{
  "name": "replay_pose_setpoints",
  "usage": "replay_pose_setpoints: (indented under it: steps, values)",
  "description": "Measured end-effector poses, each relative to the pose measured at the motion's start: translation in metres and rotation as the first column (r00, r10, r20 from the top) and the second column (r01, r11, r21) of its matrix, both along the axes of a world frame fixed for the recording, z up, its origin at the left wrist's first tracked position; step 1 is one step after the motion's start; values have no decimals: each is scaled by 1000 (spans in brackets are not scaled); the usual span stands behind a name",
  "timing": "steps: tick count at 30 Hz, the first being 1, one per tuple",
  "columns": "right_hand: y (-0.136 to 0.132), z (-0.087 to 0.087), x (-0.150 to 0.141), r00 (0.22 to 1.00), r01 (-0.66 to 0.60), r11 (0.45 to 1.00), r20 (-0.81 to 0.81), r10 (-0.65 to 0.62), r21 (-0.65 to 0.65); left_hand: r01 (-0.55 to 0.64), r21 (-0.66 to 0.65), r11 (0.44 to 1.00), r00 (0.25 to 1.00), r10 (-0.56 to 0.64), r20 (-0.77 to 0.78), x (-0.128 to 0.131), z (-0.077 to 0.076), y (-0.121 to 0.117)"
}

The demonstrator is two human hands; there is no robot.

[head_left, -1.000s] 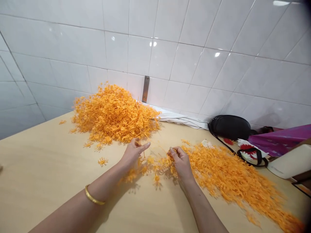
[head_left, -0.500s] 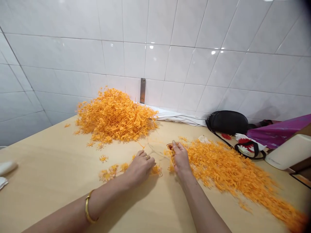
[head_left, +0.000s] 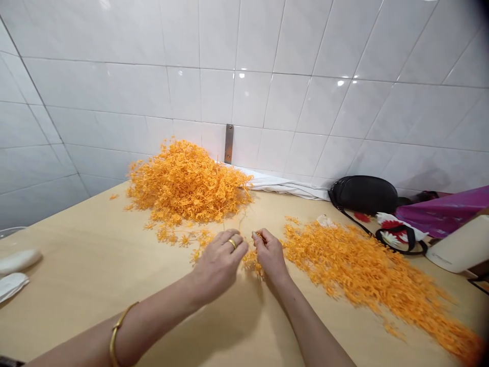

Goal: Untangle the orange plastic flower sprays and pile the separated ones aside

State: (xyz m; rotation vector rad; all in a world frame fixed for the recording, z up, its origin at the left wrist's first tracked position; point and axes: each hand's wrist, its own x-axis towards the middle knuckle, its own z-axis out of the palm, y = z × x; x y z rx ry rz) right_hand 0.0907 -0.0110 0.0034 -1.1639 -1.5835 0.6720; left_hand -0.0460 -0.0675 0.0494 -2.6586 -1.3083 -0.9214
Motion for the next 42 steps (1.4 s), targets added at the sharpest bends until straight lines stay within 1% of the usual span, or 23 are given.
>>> replay_pose_setpoints:
  steps: [1,2,3,4,6,8,9,11,13,16,18,19,20,22,23,25,28,30,32,35,38,40,42]
  values:
    - [0,0,0,999,26,1000,25,-26,11,25,-48,999,989,-18,147,10,-1,-5]
    - [0,0,-1,998,54,998,38,-54,16,32,-114,993,952,4,307,19,-2,-8]
    - [0,0,0,996,82,996,39,-83,17,23,-197,980,887,71,457,26,-5,-8]
    - [1,1,0,994,108,994,30,-108,19,10,-295,955,795,171,582,33,-8,-6]
    - [2,1,2,989,151,988,-3,-151,39,17,-476,880,563,385,731,42,-17,5]
    - [4,2,4,987,163,984,-25,-161,73,118,-597,793,326,537,778,46,-24,21]
    - [4,2,5,988,155,983,-28,-154,93,216,-629,747,240,584,776,48,-28,28]
    - [4,3,5,992,129,984,-18,-127,124,433,-626,649,142,636,758,50,-32,41]
    - [4,2,4,995,101,987,-4,-101,127,570,-578,584,95,652,752,52,-36,49]
    - [4,-2,1,998,47,998,-36,-46,48,607,-543,581,70,641,764,50,-39,53]
    - [6,-3,3,992,-2,999,-130,-3,-44,621,-535,573,115,608,785,46,-42,52]
    - [8,-3,5,972,0,995,-234,-23,-97,628,-532,567,139,591,794,43,-44,52]
    - [11,-1,10,929,20,988,-363,-76,-155,637,-528,562,152,579,801,40,-45,51]
    - [17,4,21,773,78,960,-592,-228,-267,659,-514,549,134,587,799,34,-47,49]
    - [19,8,27,692,106,944,-659,-297,-314,667,-506,547,106,602,791,31,-47,49]
    - [21,14,36,640,120,931,-690,-338,-345,681,-477,555,27,632,775,29,-46,50]
    - [18,18,35,681,53,941,-677,-278,-334,686,-442,578,-65,654,754,29,-42,54]
    - [14,19,29,738,-26,952,-648,-188,-306,669,-454,588,-74,661,746,30,-39,58]
    - [9,20,24,782,-99,952,-615,-106,-290,634,-493,596,-45,665,745,31,-37,62]
    - [4,20,20,827,-160,937,-561,-44,-310,592,-540,598,11,664,748,31,-37,66]
    - [3,14,16,911,-190,933,-409,52,-305,599,-524,606,19,643,766,32,-39,65]
    - [4,6,13,950,-167,951,-300,85,-259,630,-503,592,49,616,786,32,-41,64]
    - [7,-1,12,968,-84,978,-248,35,-192,658,-500,563,111,584,804,30,-42,62]
